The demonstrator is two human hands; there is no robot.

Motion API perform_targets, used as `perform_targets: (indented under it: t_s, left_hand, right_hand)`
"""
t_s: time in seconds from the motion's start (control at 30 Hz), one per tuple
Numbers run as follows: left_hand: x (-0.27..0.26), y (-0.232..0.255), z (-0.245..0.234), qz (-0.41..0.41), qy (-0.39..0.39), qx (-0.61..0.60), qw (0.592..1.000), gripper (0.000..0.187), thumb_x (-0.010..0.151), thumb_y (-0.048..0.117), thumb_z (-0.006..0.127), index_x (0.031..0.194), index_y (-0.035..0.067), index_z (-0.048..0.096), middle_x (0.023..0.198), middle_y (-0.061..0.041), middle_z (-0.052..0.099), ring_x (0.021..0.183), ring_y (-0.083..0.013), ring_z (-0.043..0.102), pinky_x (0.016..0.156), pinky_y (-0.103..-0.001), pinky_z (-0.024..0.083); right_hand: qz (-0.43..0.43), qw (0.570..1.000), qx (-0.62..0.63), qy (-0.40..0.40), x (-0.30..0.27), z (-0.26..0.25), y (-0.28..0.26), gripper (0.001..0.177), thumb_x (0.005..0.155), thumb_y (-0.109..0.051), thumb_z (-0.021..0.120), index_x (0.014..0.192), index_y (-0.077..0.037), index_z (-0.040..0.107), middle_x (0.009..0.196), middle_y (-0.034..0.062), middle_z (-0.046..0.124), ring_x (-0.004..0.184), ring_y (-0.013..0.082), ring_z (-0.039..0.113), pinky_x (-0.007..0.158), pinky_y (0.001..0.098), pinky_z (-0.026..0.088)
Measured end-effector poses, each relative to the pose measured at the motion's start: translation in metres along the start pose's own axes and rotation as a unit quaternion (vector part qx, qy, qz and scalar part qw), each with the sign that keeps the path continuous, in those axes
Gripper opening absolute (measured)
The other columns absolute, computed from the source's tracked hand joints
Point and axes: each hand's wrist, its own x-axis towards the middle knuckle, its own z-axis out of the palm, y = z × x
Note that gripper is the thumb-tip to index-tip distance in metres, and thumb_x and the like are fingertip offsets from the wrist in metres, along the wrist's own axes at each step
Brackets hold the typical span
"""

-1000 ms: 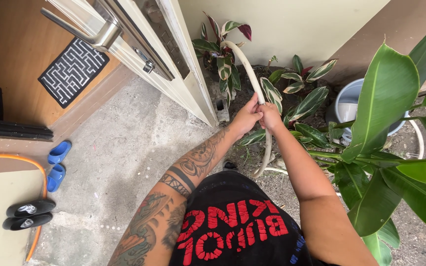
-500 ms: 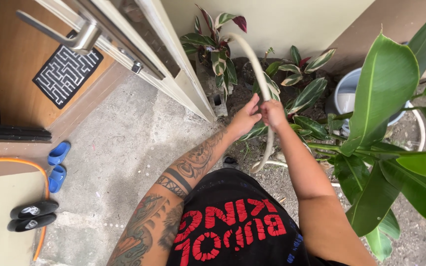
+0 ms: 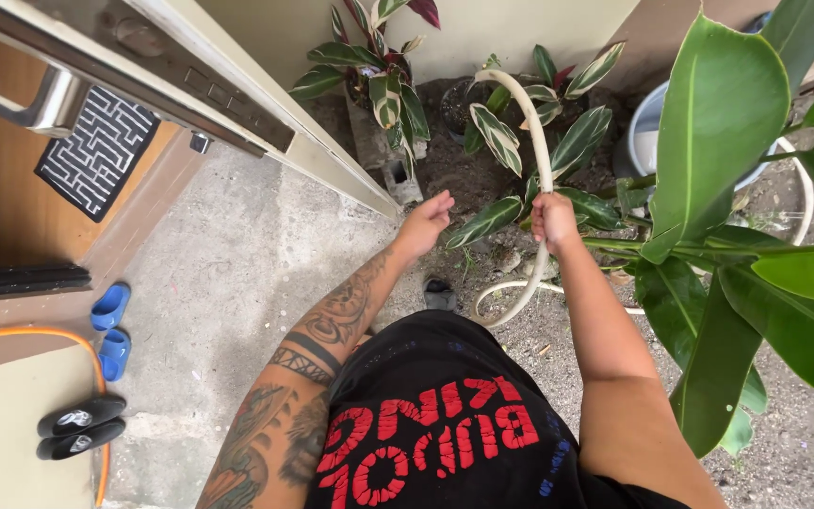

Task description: Water several small potted plants using a hose near an outdoor faucet.

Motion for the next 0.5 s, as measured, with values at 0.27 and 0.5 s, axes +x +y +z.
perform_targets:
  t_s: [0.27,0.5]
  left_hand:
    - [0.006,-0.033,-0.013,0.021,0.024,-0.020,0.999,0.055,0.103,0.006,0.051,0.156,0.005,0.038,0.155,-0.011,0.053,0.141,-0.0194,0.050,0.115,-0.029,0.039]
    - [0.008,-0.036,-0.017,0.017,0.027,-0.045,0.998,0.055,0.103,0.004,0.050,0.156,0.003,0.036,0.156,-0.011,0.051,0.142,-0.0199,0.049,0.115,-0.030,0.039]
  right_hand:
    - [0.011,1.000,0.009,0.005,-0.007,-0.004,0.016,0.017,0.089,-0.013,0.051,0.074,-0.010,0.043,0.053,0.0009,0.037,0.037,0.0113,0.029,0.033,0.0306,0.027]
    - [0.029,1.000,0.000,0.005,-0.008,0.002,0.022,0.015,0.088,-0.012,0.051,0.075,-0.010,0.045,0.052,0.0006,0.039,0.036,0.0112,0.030,0.032,0.0306,0.026]
